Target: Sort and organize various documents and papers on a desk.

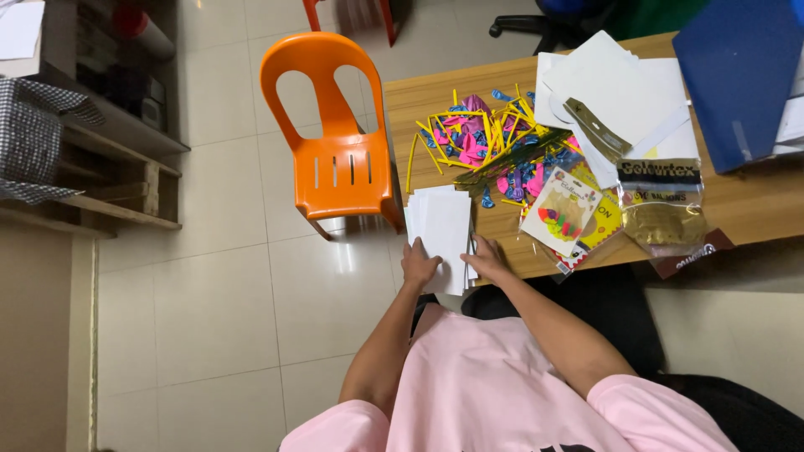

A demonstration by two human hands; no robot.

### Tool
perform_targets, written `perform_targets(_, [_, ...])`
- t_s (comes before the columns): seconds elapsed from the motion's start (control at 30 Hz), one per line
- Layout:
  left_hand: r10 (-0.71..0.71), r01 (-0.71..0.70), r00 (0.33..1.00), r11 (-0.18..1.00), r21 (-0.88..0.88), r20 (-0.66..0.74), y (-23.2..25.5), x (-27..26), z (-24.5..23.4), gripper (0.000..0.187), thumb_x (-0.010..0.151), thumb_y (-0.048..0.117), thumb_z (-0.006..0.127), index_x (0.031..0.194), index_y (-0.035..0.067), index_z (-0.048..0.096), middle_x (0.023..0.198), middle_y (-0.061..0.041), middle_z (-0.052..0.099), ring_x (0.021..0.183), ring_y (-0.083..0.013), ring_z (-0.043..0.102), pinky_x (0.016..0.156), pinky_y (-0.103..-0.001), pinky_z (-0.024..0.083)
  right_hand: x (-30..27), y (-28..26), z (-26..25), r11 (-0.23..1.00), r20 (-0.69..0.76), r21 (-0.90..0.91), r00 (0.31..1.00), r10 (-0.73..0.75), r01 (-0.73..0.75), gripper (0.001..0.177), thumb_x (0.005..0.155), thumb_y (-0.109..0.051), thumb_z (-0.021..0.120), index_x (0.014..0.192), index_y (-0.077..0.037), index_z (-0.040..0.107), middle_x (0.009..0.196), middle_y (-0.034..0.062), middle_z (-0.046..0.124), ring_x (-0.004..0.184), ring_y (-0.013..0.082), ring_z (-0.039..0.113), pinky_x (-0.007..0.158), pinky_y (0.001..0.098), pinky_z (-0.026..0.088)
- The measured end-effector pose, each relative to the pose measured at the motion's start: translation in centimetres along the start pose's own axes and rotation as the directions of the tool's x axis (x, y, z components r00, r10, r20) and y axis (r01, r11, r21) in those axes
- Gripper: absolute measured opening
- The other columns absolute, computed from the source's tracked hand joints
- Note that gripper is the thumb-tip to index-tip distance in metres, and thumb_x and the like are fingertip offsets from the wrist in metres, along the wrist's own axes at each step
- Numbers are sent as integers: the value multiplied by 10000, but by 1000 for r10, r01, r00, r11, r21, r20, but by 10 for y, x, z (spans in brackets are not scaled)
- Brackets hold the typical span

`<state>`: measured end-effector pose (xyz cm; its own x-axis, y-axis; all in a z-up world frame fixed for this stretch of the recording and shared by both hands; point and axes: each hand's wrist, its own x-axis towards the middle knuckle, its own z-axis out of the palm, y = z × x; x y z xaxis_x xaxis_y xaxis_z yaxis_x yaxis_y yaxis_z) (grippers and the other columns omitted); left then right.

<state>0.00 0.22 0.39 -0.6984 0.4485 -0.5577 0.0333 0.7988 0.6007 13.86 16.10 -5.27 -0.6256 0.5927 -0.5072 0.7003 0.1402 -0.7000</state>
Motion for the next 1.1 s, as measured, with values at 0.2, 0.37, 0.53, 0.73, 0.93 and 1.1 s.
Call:
perform_targets(0.2, [-21,8,994,993,-115,-110,-13,2,9,934,782,262,797,1557,50,319,1545,-254,332,1373,-457,424,1161,-485,396,-9,-29,-4,998,-204,-26,978,47,-54,955,743,-429,828,1512,-80,383,1466,265,372,1334,420,395,1101,466,381])
perform_targets(0.37, [-111,92,981,988,-124,-158,-12,-8,15,949,788,245,816,1551,34,293,1456,-257,375,1309,-453,439,1132,-494,384,-30,-65,-18,986,-145,-134,987,76,-95,934,718,-453,847,1485,-98,450,1469,226,460,1380,396,411,1133,471,390])
perform_targets(0.53, [-106,65,980,971,-228,-170,-13,-21,18,823,772,216,802,1467,-5,419,1328,-247,551,1221,-397,586,1072,-453,493,-20,-45,-12,989,-61,-106,993,97,-103,1004,681,-353,886,1518,-118,383,1425,238,425,1344,384,385,1094,465,398])
perform_targets(0.73, [-99,37,986,914,-405,-132,-10,-25,31,823,758,205,743,1477,-21,411,1282,-260,632,1178,-394,664,1044,-442,535,-14,-38,-23,974,40,196,993,108,-114,893,668,-289,846,1404,39,464,1346,265,557,1230,403,608,983,494,567])
perform_targets(0.93, [-328,290,928,933,-215,-173,8,-27,34,978,762,343,793,1596,210,300,1510,-213,229,1354,-437,265,1084,-544,406,-24,-48,-32,961,51,-267,994,93,-76,1052,715,-461,852,1572,-230,286,1480,205,334,1406,404,265,1182,529,249])
perform_targets(1.1, [-475,423,868,860,-286,-146,-6,-22,48,1090,787,434,823,1618,229,147,1533,-230,180,1364,-440,255,1091,-620,350,-14,-21,-32,974,38,-217,998,-52,59,1029,758,-490,788,1612,-235,274,1510,227,310,1416,428,244,1204,518,237])
